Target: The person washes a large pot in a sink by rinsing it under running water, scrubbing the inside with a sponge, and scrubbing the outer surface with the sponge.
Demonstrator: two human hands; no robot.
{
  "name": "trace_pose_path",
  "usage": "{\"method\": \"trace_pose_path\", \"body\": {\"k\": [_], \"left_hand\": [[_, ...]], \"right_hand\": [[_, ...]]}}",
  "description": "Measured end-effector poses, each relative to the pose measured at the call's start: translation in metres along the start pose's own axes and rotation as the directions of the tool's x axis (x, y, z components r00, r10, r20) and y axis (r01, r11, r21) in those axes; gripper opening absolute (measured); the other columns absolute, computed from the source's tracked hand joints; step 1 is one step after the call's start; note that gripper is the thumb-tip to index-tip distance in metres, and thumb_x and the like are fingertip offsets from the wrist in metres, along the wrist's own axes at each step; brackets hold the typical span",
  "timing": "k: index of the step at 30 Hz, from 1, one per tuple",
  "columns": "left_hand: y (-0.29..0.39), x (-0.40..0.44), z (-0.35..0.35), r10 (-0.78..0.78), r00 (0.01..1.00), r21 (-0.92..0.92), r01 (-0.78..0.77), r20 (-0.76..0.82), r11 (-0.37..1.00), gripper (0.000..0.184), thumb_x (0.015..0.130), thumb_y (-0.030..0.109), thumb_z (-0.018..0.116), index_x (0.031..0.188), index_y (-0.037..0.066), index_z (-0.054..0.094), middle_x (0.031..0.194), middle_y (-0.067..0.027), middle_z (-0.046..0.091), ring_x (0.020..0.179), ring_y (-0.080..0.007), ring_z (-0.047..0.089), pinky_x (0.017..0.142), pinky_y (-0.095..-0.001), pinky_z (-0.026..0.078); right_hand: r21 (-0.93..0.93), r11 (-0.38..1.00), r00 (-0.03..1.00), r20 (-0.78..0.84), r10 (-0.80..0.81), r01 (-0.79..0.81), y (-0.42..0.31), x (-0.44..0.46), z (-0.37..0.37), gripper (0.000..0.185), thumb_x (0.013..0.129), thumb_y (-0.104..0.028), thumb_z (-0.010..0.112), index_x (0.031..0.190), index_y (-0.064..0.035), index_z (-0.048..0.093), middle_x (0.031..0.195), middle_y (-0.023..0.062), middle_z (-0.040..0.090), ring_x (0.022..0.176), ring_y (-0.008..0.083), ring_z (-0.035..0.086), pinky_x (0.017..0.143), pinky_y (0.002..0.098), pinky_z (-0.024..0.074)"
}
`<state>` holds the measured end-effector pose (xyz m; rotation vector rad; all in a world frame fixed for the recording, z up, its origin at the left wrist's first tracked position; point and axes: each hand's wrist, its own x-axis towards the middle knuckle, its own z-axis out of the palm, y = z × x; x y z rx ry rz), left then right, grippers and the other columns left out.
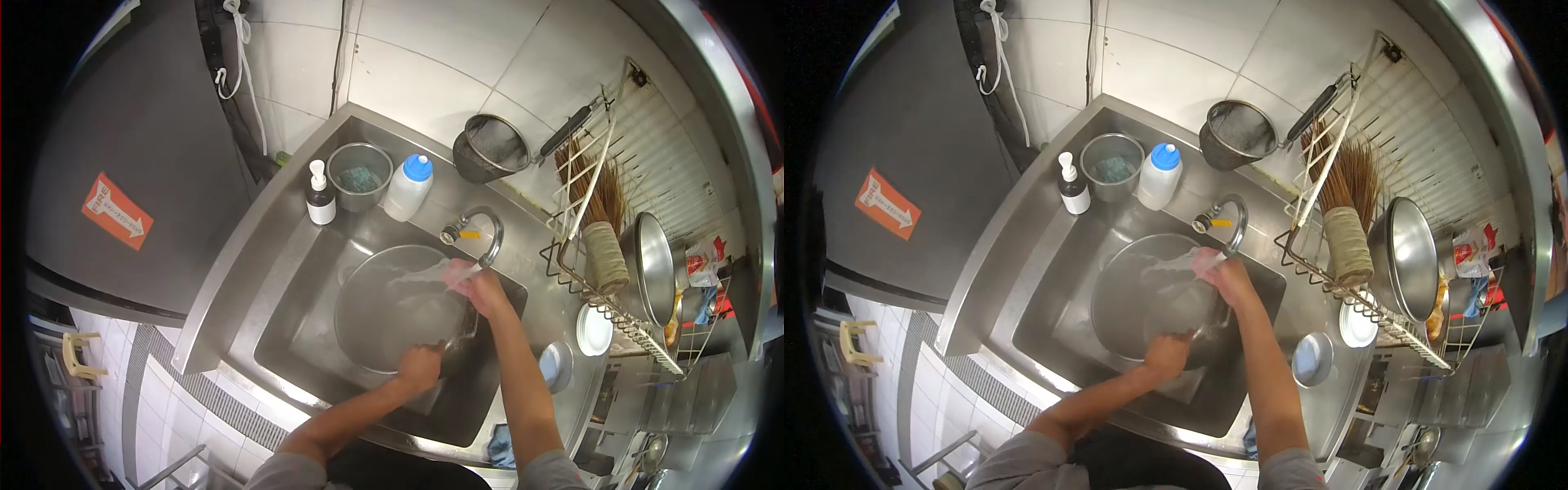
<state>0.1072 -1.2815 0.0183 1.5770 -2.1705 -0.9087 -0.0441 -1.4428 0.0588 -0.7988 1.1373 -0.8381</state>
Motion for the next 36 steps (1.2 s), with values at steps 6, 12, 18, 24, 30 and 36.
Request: {"method": "trace_pose_path", "body": {"k": [6, 12, 18, 24, 30, 36], "left_hand": [[-0.044, -0.049, 0.054, 0.255, 0.895, 0.193, -0.341, 0.366, 0.920, 0.033, 0.082, 0.019, 0.059, 0.112, 0.006, 0.063, 0.101, -0.0169, 0.066, 0.095, -0.0318, 0.065, 0.092, -0.0467, 0.045], [-0.125, -0.105, 0.005, -0.047, 0.889, 0.325, -0.118, 0.456, 0.939, 0.033, 0.082, 0.025, 0.062, 0.114, 0.017, 0.066, 0.119, -0.0123, 0.062, 0.122, -0.0303, 0.050, 0.105, -0.0502, 0.035], [-0.144, -0.062, -0.078, -0.325, 0.943, 0.292, 0.332, -0.075, 0.897, 0.053, 0.082, 0.026, 0.067, 0.132, 0.014, 0.051, 0.131, -0.0152, 0.051, 0.117, -0.0343, 0.050, 0.101, -0.0484, 0.040], [-0.175, -0.030, 0.006, -0.633, 0.701, -0.330, 0.542, -0.330, 0.772, 0.087, 0.079, 0.009, 0.068, 0.148, 0.003, 0.016, 0.140, -0.0218, 0.036, 0.120, -0.0379, 0.047, 0.098, -0.0422, 0.044], [-0.174, -0.027, 0.025, -0.622, 0.689, -0.072, 0.647, -0.372, 0.759, 0.087, 0.076, -0.002, 0.063, 0.148, 0.003, 0.015, 0.143, -0.0181, 0.033, 0.122, -0.0351, 0.046, 0.102, -0.0378, 0.040], [-0.179, -0.022, 0.012, -0.572, 0.737, -0.040, 0.600, -0.360, 0.799, 0.085, 0.075, -0.008, 0.058, 0.148, 0.003, 0.016, 0.145, -0.0140, 0.031, 0.126, -0.0313, 0.043, 0.104, -0.0439, 0.036]], "right_hand": [[0.470, 0.866, 0.982, 0.006, 0.190, -0.170, 0.027, 0.021, -0.001, 0.048, 0.094, -0.022, 0.048, 0.127, 0.0140, 0.043, 0.126, 0.0298, 0.051, 0.119, 0.0421, 0.051, 0.106, 0.0502, 0.0399], [0.478, 0.819, 0.921, 0.362, 0.145, -0.317, 0.079, 0.030, -0.013, 0.046, 0.086, -0.018, 0.049, 0.118, 0.0140, 0.050, 0.121, 0.0317, 0.054, 0.118, 0.0474, 0.050, 0.104, 0.0540, 0.0402], [0.597, 0.778, 0.979, 0.160, 0.125, -0.197, 0.085, 0.042, 0.000, 0.042, 0.083, -0.015, 0.046, 0.113, 0.0154, 0.052, 0.120, 0.0327, 0.054, 0.117, 0.0509, 0.049, 0.105, 0.0557, 0.0393], [0.706, 0.703, 0.980, -0.063, 0.186, -0.089, 0.059, 0.033, 0.017, 0.040, 0.089, -0.020, 0.045, 0.101, 0.0166, 0.053, 0.125, 0.0330, 0.047, 0.117, 0.0552, 0.046, 0.103, 0.0606, 0.0397], [0.799, 0.593, 0.981, -0.026, 0.190, -0.093, 0.076, 0.048, 0.008, 0.028, 0.090, -0.016, 0.046, 0.097, 0.0116, 0.043, 0.134, 0.0331, 0.037, 0.120, 0.0618, 0.038, 0.106, 0.0674, 0.0312], [0.720, 0.671, 0.978, 0.055, 0.202, -0.179, 0.060, 0.044, 0.002, 0.028, 0.089, -0.012, 0.052, 0.071, 0.0095, 0.054, 0.124, 0.0352, 0.047, 0.116, 0.0561, 0.046, 0.103, 0.0628, 0.0387]]}}
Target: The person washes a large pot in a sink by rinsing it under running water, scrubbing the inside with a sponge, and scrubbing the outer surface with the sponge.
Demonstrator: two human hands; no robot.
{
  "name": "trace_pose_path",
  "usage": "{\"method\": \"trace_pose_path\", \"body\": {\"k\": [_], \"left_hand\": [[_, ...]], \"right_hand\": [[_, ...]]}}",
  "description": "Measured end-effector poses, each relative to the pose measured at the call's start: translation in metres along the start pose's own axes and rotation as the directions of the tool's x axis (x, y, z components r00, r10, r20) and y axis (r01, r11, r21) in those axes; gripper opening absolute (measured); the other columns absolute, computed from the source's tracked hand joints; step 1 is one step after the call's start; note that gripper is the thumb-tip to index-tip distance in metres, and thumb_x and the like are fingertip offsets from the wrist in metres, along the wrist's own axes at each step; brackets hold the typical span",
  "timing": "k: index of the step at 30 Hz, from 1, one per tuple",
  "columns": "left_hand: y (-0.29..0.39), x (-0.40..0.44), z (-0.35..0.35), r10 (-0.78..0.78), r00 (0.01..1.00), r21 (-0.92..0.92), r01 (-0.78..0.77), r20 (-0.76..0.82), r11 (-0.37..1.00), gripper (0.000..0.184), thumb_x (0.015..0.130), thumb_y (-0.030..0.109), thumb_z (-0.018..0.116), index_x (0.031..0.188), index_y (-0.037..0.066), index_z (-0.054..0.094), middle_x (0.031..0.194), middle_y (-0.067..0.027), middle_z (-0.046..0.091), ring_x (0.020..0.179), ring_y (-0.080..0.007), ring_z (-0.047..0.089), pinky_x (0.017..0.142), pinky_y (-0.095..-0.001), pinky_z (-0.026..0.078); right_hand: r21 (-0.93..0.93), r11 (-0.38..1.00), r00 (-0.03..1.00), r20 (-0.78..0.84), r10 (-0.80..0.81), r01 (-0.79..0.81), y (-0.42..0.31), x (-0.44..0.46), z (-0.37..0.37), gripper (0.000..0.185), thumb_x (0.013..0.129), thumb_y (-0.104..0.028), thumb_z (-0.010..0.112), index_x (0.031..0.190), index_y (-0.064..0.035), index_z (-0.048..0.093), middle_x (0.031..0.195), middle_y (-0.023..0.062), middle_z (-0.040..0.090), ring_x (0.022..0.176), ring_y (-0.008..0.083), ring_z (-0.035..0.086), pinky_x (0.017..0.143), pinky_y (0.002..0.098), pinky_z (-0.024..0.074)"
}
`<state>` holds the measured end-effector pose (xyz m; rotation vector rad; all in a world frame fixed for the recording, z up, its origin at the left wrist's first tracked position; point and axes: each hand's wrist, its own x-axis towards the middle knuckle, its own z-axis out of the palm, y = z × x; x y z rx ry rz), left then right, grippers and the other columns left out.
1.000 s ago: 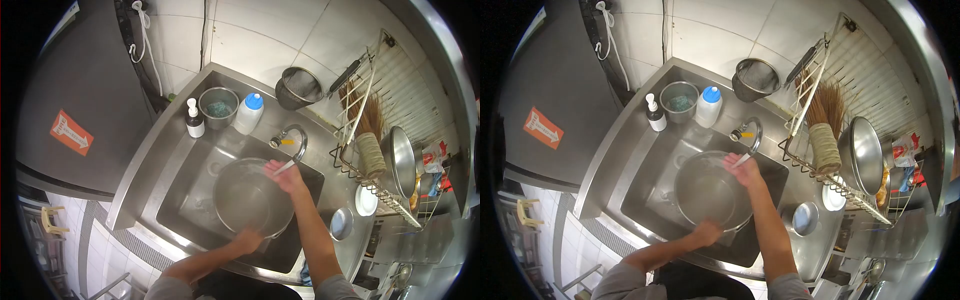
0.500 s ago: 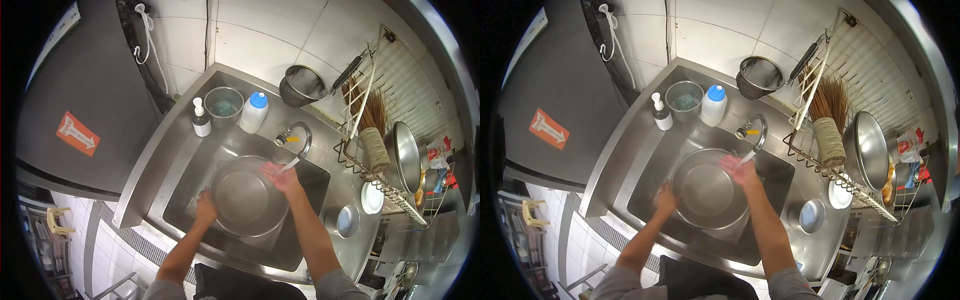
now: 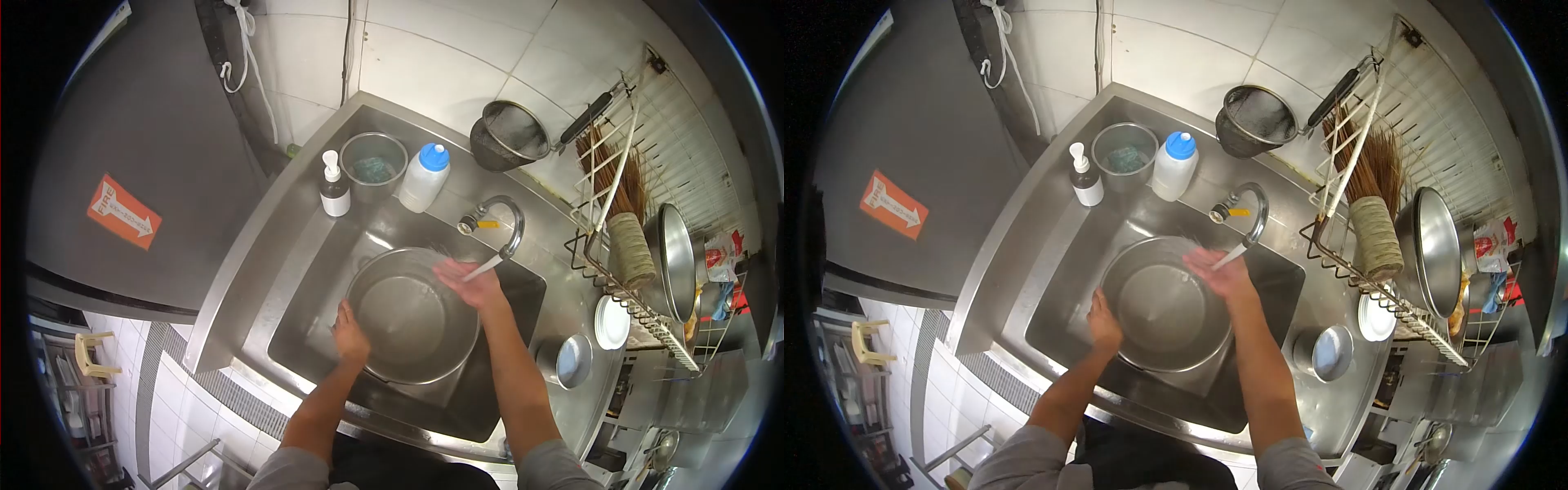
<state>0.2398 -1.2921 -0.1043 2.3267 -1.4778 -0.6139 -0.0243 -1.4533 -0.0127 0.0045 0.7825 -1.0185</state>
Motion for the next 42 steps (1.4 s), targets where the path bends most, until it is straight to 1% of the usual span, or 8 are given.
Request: {"method": "trace_pose_path", "body": {"k": [10, 12, 16, 21, 26, 28, 31, 42], "left_hand": [[0.012, 0.059, 0.022, 0.273, 0.940, -0.047, -0.269, 0.203, 0.962, 0.081, 0.078, -0.002, 0.058, 0.148, 0.007, 0.020, 0.147, -0.0129, 0.032, 0.130, -0.0282, 0.041, 0.104, -0.0444, 0.035], [0.012, 0.090, 0.047, 0.568, 0.810, -0.238, -0.529, 0.145, 0.815, 0.074, 0.082, 0.004, 0.058, 0.148, 0.012, 0.025, 0.146, -0.0119, 0.037, 0.131, -0.0278, 0.041, 0.102, -0.0472, 0.037], [0.070, 0.097, 0.028, 0.516, 0.809, -0.092, -0.512, 0.283, 0.854, 0.070, 0.083, 0.009, 0.060, 0.146, 0.017, 0.032, 0.145, -0.0105, 0.042, 0.130, -0.0291, 0.041, 0.101, -0.0499, 0.039], [0.076, 0.043, 0.019, 0.330, 0.942, -0.312, -0.298, 0.055, 0.902, 0.064, 0.081, 0.007, 0.064, 0.140, 0.006, 0.039, 0.137, -0.0171, 0.046, 0.125, -0.0378, 0.044, 0.103, -0.0441, 0.039], [0.059, -0.042, 0.032, -0.097, 0.995, -0.386, 0.076, -0.036, 0.919, 0.070, 0.079, 0.001, 0.061, 0.142, 0.000, 0.031, 0.140, -0.0258, 0.037, 0.129, -0.0444, 0.036, 0.108, -0.0493, 0.032], [0.055, -0.046, 0.035, -0.084, 0.996, -0.441, 0.063, -0.027, 0.895, 0.070, 0.078, -0.003, 0.060, 0.141, -0.001, 0.030, 0.141, -0.0262, 0.036, 0.129, -0.0445, 0.035, 0.108, -0.0489, 0.031], [0.045, -0.044, 0.056, -0.023, 0.999, -0.504, 0.001, -0.038, 0.864, 0.071, 0.077, -0.009, 0.057, 0.141, -0.001, 0.029, 0.142, -0.0266, 0.034, 0.131, -0.0438, 0.034, 0.109, -0.0472, 0.031], [0.040, 0.052, 0.077, 0.274, 0.957, -0.492, -0.194, 0.096, 0.849, 0.062, 0.082, -0.008, 0.045, 0.141, 0.007, 0.034, 0.148, -0.0219, 0.032, 0.129, -0.0441, 0.039, 0.105, -0.0450, 0.039]], "right_hand": [[-0.251, 0.962, 0.985, 0.105, 0.135, -0.105, -0.001, -0.017, 0.010, 0.029, 0.087, -0.008, 0.056, 0.101, 0.0184, 0.057, 0.113, 0.0331, 0.057, 0.112, 0.0498, 0.054, 0.099, 0.0522, 0.0475], [-0.275, 0.954, 0.981, 0.114, 0.157, -0.121, -0.002, -0.015, 0.004, 0.033, 0.089, -0.010, 0.054, 0.106, 0.0188, 0.057, 0.118, 0.0336, 0.055, 0.116, 0.0488, 0.052, 0.101, 0.0515, 0.0451], [-0.363, 0.923, 0.990, 0.008, 0.142, -0.130, 0.001, -0.020, 0.011, 0.039, 0.091, -0.014, 0.052, 0.112, 0.0185, 0.056, 0.123, 0.0333, 0.053, 0.120, 0.0472, 0.050, 0.105, 0.0501, 0.0421], [-0.340, 0.934, 0.985, 0.092, 0.146, -0.107, -0.002, -0.010, 0.001, 0.038, 0.087, -0.015, 0.059, 0.109, 0.0170, 0.056, 0.119, 0.0325, 0.055, 0.113, 0.0465, 0.054, 0.100, 0.0503, 0.0465], [-0.217, 0.974, 0.998, -0.010, 0.057, -0.058, -0.006, 0.021, -0.034, 0.041, 0.085, -0.020, 0.063, 0.104, 0.0156, 0.058, 0.120, 0.0320, 0.055, 0.112, 0.0456, 0.055, 0.100, 0.0532, 0.0455], [-0.173, 0.982, 0.979, 0.177, 0.100, -0.069, -0.005, 0.038, -0.069, 0.038, 0.084, -0.019, 0.062, 0.102, 0.0135, 0.058, 0.118, 0.0295, 0.057, 0.112, 0.0469, 0.054, 0.100, 0.0567, 0.0430], [-0.189, 0.979, 0.997, -0.038, 0.067, -0.073, 0.003, 0.028, -0.046, 0.043, 0.082, -0.017, 0.056, 0.111, 0.0150, 0.055, 0.119, 0.0317, 0.056, 0.117, 0.0500, 0.049, 0.104, 0.0559, 0.0391], [-0.360, 0.911, 0.967, 0.074, 0.243, -0.202, 0.004, 0.007, -0.016, 0.042, 0.087, -0.019, 0.054, 0.114, 0.0131, 0.056, 0.122, 0.0282, 0.056, 0.119, 0.0477, 0.050, 0.104, 0.0528, 0.0402]]}}
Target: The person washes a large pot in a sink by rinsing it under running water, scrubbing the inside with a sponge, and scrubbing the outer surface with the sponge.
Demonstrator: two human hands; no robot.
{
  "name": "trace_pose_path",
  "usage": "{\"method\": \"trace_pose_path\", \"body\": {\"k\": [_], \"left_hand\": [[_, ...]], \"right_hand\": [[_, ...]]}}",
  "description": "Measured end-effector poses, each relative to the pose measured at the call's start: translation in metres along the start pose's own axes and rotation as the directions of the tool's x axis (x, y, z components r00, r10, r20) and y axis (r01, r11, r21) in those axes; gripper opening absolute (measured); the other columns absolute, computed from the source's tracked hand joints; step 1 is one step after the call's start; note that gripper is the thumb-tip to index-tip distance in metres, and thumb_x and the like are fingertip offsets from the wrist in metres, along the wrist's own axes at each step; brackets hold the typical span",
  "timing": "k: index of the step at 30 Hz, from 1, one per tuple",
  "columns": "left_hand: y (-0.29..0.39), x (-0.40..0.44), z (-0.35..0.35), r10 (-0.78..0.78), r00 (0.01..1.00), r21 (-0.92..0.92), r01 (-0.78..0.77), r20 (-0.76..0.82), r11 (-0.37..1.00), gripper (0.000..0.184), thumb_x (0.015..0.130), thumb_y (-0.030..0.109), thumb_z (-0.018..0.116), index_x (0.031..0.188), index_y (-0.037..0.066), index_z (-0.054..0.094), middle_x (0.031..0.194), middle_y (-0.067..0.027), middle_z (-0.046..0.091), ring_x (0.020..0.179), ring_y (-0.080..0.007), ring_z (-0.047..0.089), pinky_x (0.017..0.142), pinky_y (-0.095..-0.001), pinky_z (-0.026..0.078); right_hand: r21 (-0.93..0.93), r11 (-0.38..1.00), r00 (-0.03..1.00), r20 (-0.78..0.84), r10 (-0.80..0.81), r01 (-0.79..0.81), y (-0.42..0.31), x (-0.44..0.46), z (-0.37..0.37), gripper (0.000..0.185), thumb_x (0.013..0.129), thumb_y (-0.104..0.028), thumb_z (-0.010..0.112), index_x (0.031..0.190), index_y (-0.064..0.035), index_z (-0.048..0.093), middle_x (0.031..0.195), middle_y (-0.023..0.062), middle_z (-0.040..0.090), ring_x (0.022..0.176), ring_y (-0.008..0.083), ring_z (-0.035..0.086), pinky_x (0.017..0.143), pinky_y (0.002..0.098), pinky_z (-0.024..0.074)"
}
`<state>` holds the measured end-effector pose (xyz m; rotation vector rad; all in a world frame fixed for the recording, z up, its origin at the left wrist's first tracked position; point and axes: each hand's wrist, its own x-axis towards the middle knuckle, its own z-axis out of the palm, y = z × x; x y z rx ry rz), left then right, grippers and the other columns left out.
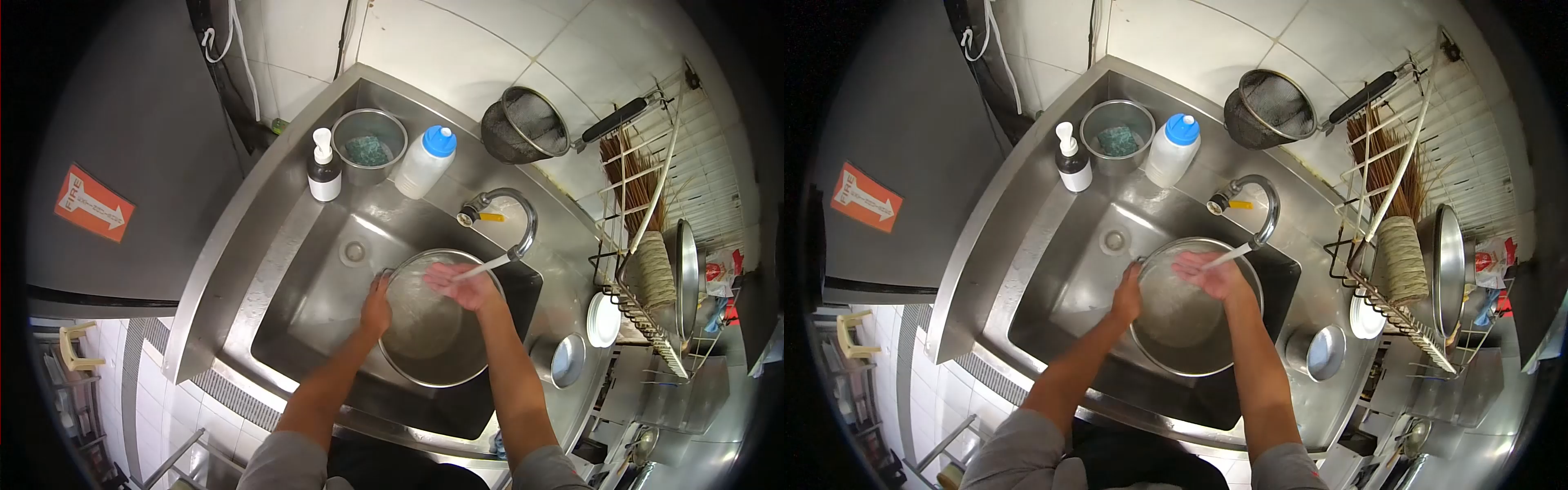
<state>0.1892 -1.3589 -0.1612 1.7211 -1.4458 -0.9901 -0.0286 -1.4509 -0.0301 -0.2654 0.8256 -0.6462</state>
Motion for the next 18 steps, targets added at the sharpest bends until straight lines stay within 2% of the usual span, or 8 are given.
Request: {"method": "trace_pose_path", "body": {"k": [2, 3, 5, 6, 8, 10, 12, 18], "left_hand": [[-0.009, 0.035, 0.010, 0.224, 0.964, 0.021, -0.229, 0.140, 0.973, 0.057, 0.086, 0.000, 0.048, 0.142, 0.009, 0.035, 0.146, -0.0228, 0.034, 0.126, -0.0434, 0.044, 0.104, -0.0449, 0.040], [0.008, 0.050, 0.001, 0.220, 0.967, 0.011, -0.224, 0.129, 0.975, 0.057, 0.086, 0.000, 0.048, 0.142, 0.009, 0.035, 0.146, -0.0228, 0.034, 0.126, -0.0434, 0.044, 0.104, -0.0449, 0.040], [0.058, 0.064, -0.017, -0.018, 0.920, 0.232, -0.080, 0.391, 0.970, 0.057, 0.087, 0.008, 0.054, 0.141, 0.009, 0.037, 0.143, -0.0225, 0.039, 0.124, -0.0422, 0.046, 0.102, -0.0468, 0.040], [0.056, 0.061, -0.007, -0.026, 0.921, 0.224, -0.068, 0.388, 0.972, 0.057, 0.087, 0.008, 0.054, 0.141, 0.009, 0.037, 0.143, -0.0225, 0.039, 0.124, -0.0422, 0.046, 0.102, -0.0468, 0.040], [0.054, 0.043, 0.003, 0.016, 0.993, 0.022, -0.019, 0.120, 1.000, 0.063, 0.085, 0.010, 0.060, 0.142, 0.008, 0.035, 0.143, -0.0236, 0.038, 0.127, -0.0417, 0.043, 0.104, -0.0472, 0.038], [0.070, -0.008, -0.008, 0.047, 0.982, 0.029, -0.043, -0.181, 0.999, 0.069, 0.081, 0.008, 0.065, 0.143, 0.006, 0.033, 0.142, -0.0251, 0.037, 0.131, -0.0415, 0.038, 0.106, -0.0465, 0.035], [0.078, -0.062, -0.007, -0.145, 0.949, 0.046, 0.164, -0.279, 0.985, 0.072, 0.078, -0.001, 0.063, 0.142, 0.002, 0.030, 0.141, -0.0268, 0.037, 0.133, -0.0429, 0.034, 0.108, -0.0456, 0.033], [0.047, -0.111, 0.011, -0.405, 0.906, -0.125, 0.391, -0.121, 0.912, 0.069, 0.078, -0.012, 0.053, 0.142, 0.000, 0.029, 0.139, -0.0269, 0.038, 0.131, -0.0432, 0.036, 0.107, -0.0456, 0.033]], "right_hand": [[-0.074, 0.997, 0.998, -0.051, -0.022, 0.018, 0.000, -0.003, 0.004, 0.043, 0.088, -0.020, 0.053, 0.115, 0.0132, 0.056, 0.122, 0.0278, 0.057, 0.118, 0.0468, 0.051, 0.104, 0.0523, 0.0406], [-0.089, 0.996, 0.998, -0.065, -0.017, 0.011, 0.001, -0.003, 0.005, 0.043, 0.090, -0.021, 0.053, 0.115, 0.0135, 0.056, 0.121, 0.0274, 0.057, 0.118, 0.0460, 0.052, 0.104, 0.0515, 0.0413], [-0.109, 0.994, 0.996, -0.085, -0.001, -0.008, 0.006, -0.001, 0.000, 0.043, 0.091, -0.022, 0.052, 0.115, 0.0137, 0.056, 0.121, 0.0271, 0.058, 0.117, 0.0451, 0.053, 0.104, 0.0508, 0.0421], [-0.046, 0.999, 1.000, 0.002, 0.008, -0.008, 0.007, 0.001, -0.009, 0.040, 0.091, -0.016, 0.051, 0.118, 0.0138, 0.054, 0.123, 0.0274, 0.057, 0.119, 0.0436, 0.052, 0.104, 0.0491, 0.0423], [0.023, 1.000, 0.996, 0.094, 0.014, -0.016, 0.008, 0.003, -0.012, 0.037, 0.091, -0.010, 0.051, 0.120, 0.0139, 0.052, 0.124, 0.0277, 0.056, 0.121, 0.0420, 0.051, 0.105, 0.0473, 0.0424], [-0.112, 0.992, 0.993, -0.111, 0.041, -0.054, 0.001, -0.001, 0.007, 0.037, 0.091, -0.012, 0.052, 0.120, 0.0121, 0.054, 0.124, 0.0266, 0.057, 0.120, 0.0400, 0.053, 0.103, 0.0450, 0.0450], [-0.133, 0.983, 0.992, -0.040, 0.122, -0.127, 0.001, -0.002, 0.011, 0.039, 0.091, -0.013, 0.053, 0.121, 0.0117, 0.054, 0.125, 0.0264, 0.057, 0.119, 0.0390, 0.054, 0.101, 0.0433, 0.0466], [-0.255, 0.959, 0.992, 0.015, 0.129, -0.121, 0.001, 0.006, 0.000, 0.045, 0.093, -0.019, 0.051, 0.126, 0.0117, 0.051, 0.128, 0.0258, 0.055, 0.116, 0.0356, 0.058, 0.095, 0.0378, 0.0517]]}}
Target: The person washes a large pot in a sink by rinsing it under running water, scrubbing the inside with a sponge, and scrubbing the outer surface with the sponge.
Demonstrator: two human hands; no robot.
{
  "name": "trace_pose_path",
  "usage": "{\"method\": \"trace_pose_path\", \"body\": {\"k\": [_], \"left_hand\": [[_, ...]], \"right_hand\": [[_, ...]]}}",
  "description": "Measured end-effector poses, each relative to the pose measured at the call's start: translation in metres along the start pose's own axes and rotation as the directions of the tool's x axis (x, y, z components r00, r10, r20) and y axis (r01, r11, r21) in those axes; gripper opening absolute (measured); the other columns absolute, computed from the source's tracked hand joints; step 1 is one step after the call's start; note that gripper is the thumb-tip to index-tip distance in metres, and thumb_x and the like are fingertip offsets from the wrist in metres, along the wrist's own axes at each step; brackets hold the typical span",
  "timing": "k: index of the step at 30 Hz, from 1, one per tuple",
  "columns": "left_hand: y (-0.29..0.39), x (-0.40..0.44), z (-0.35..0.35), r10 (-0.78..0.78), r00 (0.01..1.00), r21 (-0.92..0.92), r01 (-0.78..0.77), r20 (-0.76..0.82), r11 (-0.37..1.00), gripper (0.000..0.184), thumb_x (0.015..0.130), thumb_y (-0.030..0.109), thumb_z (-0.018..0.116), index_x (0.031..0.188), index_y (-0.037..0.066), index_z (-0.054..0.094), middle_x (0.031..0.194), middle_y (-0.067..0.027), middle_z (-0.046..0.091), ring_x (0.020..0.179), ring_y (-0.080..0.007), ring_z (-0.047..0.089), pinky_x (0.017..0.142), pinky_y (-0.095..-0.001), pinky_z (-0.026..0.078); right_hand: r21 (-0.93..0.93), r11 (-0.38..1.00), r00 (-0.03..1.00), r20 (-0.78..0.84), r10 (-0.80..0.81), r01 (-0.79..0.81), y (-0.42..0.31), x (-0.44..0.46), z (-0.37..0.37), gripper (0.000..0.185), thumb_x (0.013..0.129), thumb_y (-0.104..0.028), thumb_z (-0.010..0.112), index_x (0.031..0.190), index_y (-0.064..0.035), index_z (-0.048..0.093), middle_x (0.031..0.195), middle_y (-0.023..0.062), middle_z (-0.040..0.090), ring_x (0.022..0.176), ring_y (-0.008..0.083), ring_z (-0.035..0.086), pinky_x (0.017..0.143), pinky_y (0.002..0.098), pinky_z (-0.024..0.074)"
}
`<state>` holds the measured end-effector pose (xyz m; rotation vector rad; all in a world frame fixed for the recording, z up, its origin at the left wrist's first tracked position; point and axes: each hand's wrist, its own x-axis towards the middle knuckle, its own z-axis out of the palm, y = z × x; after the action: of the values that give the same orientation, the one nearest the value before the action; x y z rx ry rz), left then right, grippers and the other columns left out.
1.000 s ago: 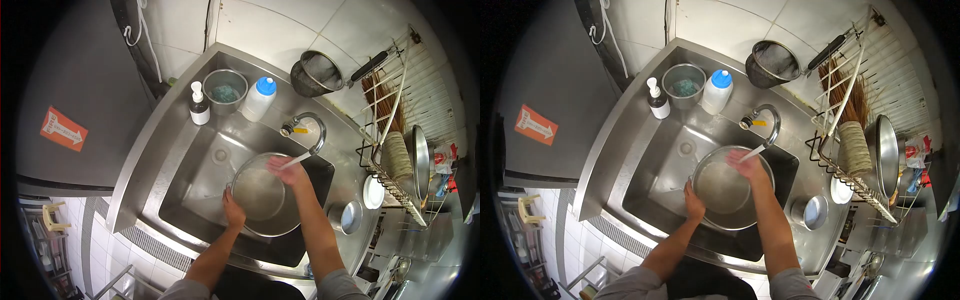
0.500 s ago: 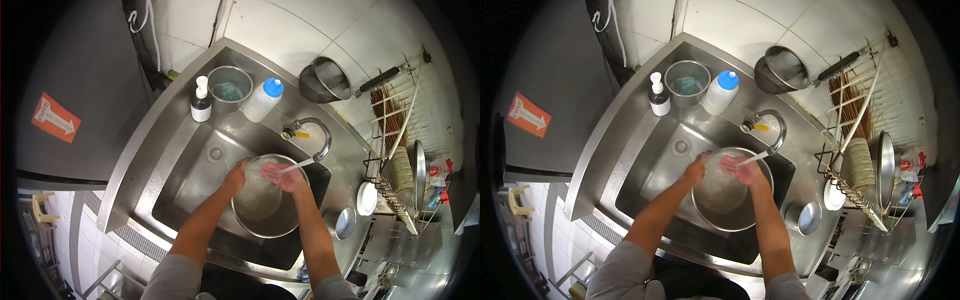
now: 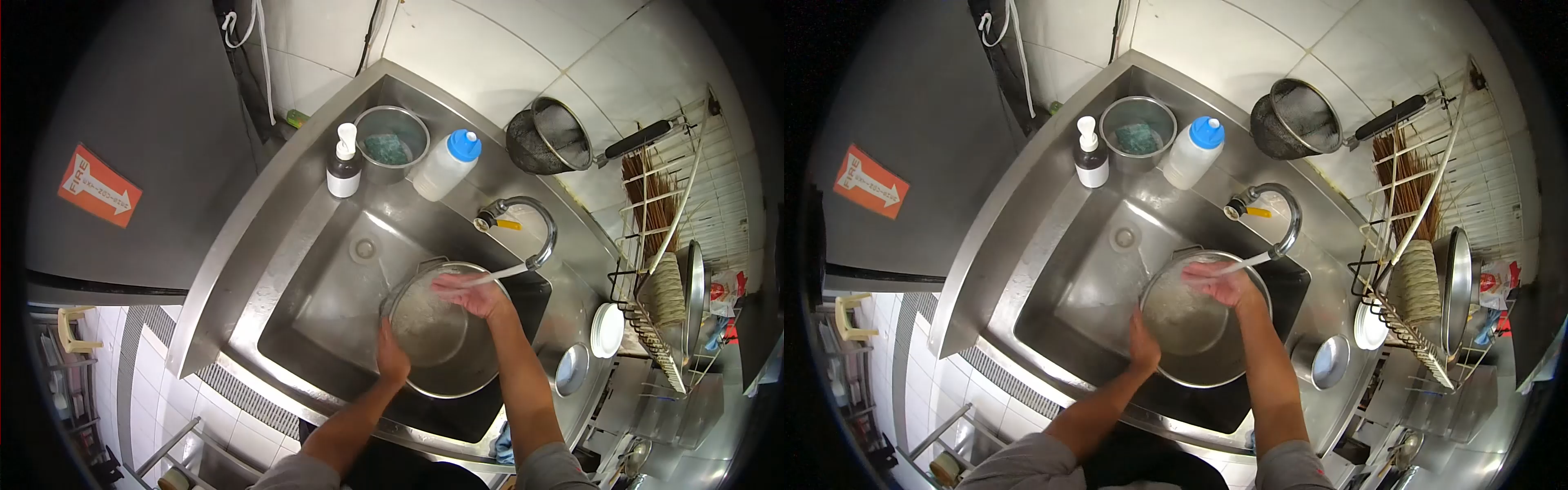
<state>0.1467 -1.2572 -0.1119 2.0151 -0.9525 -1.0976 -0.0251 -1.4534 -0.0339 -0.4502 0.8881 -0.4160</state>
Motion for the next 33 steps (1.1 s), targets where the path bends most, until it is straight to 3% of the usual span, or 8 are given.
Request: {"method": "trace_pose_path", "body": {"k": [2, 11, 14, 19, 21, 28, 31, 33], "left_hand": [[-0.008, 0.021, 0.004, 0.267, 0.964, -0.023, -0.267, -0.011, 0.963, 0.066, 0.078, -0.015, 0.045, 0.141, -0.001, 0.029, 0.136, -0.0276, 0.042, 0.128, -0.0422, 0.039, 0.106, -0.0440, 0.035], [0.074, 0.147, 0.006, 0.175, 0.770, 0.230, -0.387, 0.614, 0.893, 0.062, 0.087, 0.003, 0.050, 0.145, 0.013, 0.031, 0.138, -0.0200, 0.046, 0.128, -0.0354, 0.042, 0.104, -0.0429, 0.037], [0.075, 0.146, 0.009, 0.467, 0.791, 0.092, -0.539, 0.395, 0.837, 0.060, 0.086, 0.009, 0.056, 0.142, 0.009, 0.034, 0.135, -0.0227, 0.048, 0.123, -0.0365, 0.048, 0.099, -0.0469, 0.041], [0.020, 0.039, -0.010, 0.327, 0.937, 0.177, -0.304, -0.121, 0.936, 0.069, 0.080, 0.012, 0.069, 0.137, -0.008, 0.034, 0.130, -0.0234, 0.050, 0.123, -0.0413, 0.044, 0.103, -0.0444, 0.036], [-0.001, -0.001, -0.010, 0.016, 1.000, 0.179, -0.018, 0.011, 0.984, 0.070, 0.080, 0.013, 0.070, 0.135, -0.010, 0.035, 0.124, -0.0255, 0.052, 0.120, -0.0436, 0.044, 0.101, -0.0450, 0.037], [-0.064, 0.045, 0.037, -0.017, 0.973, -0.183, 0.060, 0.229, 0.981, 0.060, 0.086, 0.004, 0.052, 0.139, -0.002, 0.024, 0.109, -0.0358, 0.054, 0.105, -0.0494, 0.052, 0.091, -0.0504, 0.042], [-0.017, 0.059, 0.014, -0.014, 0.995, -0.272, 0.040, 0.097, 0.961, 0.049, 0.086, 0.000, 0.044, 0.134, -0.003, 0.031, 0.101, -0.0328, 0.059, 0.101, -0.0493, 0.055, 0.087, -0.0511, 0.044], [0.021, 0.063, -0.012, 0.054, 0.959, 0.190, -0.111, 0.280, 0.976, 0.040, 0.090, 0.004, 0.041, 0.129, -0.004, 0.040, 0.108, -0.0278, 0.060, 0.101, -0.0468, 0.057, 0.087, -0.0507, 0.045]], "right_hand": [[-0.020, 1.000, 1.000, -0.022, 0.007, -0.008, 0.003, -0.002, -0.001, 0.046, 0.094, -0.020, 0.050, 0.127, 0.0121, 0.050, 0.128, 0.0258, 0.055, 0.116, 0.0352, 0.058, 0.094, 0.0372, 0.0520], [0.030, 0.997, 0.996, 0.056, 0.075, -0.077, 0.010, -0.012, 0.004, 0.053, 0.096, -0.031, 0.047, 0.126, 0.0128, 0.049, 0.129, 0.0269, 0.054, 0.119, 0.0357, 0.055, 0.101, 0.0405, 0.0472], [0.062, 0.997, 0.995, -0.093, -0.041, 0.047, 0.013, -0.014, 0.004, 0.054, 0.096, -0.031, 0.045, 0.127, 0.0129, 0.048, 0.130, 0.0277, 0.052, 0.122, 0.0372, 0.052, 0.104, 0.0427, 0.0437], [0.039, 0.999, 0.999, -0.024, -0.023, 0.024, 0.007, -0.011, 0.008, 0.050, 0.095, -0.027, 0.046, 0.124, 0.0131, 0.050, 0.126, 0.0282, 0.055, 0.119, 0.0393, 0.054, 0.104, 0.0434, 0.0443], [-0.002, 0.997, 0.997, -0.035, -0.075, 0.075, 0.009, -0.005, -0.008, 0.048, 0.095, -0.025, 0.048, 0.123, 0.0132, 0.051, 0.125, 0.0284, 0.055, 0.118, 0.0398, 0.054, 0.103, 0.0439, 0.0448], [-0.035, 0.979, 0.978, -0.038, -0.204, 0.203, 0.012, -0.002, -0.007, 0.044, 0.093, -0.022, 0.050, 0.120, 0.0131, 0.052, 0.124, 0.0281, 0.056, 0.117, 0.0414, 0.055, 0.101, 0.0460, 0.0466], [0.041, 0.982, 0.980, -0.085, -0.180, 0.184, 0.010, -0.001, -0.008, 0.043, 0.093, -0.021, 0.050, 0.120, 0.0126, 0.053, 0.123, 0.0275, 0.056, 0.116, 0.0413, 0.055, 0.101, 0.0468, 0.0468], [0.111, 0.976, 0.979, -0.094, -0.179, 0.189, 0.014, -0.001, -0.013, 0.043, 0.093, -0.021, 0.050, 0.121, 0.0121, 0.052, 0.123, 0.0272, 0.056, 0.116, 0.0409, 0.056, 0.100, 0.0467, 0.0472]]}}
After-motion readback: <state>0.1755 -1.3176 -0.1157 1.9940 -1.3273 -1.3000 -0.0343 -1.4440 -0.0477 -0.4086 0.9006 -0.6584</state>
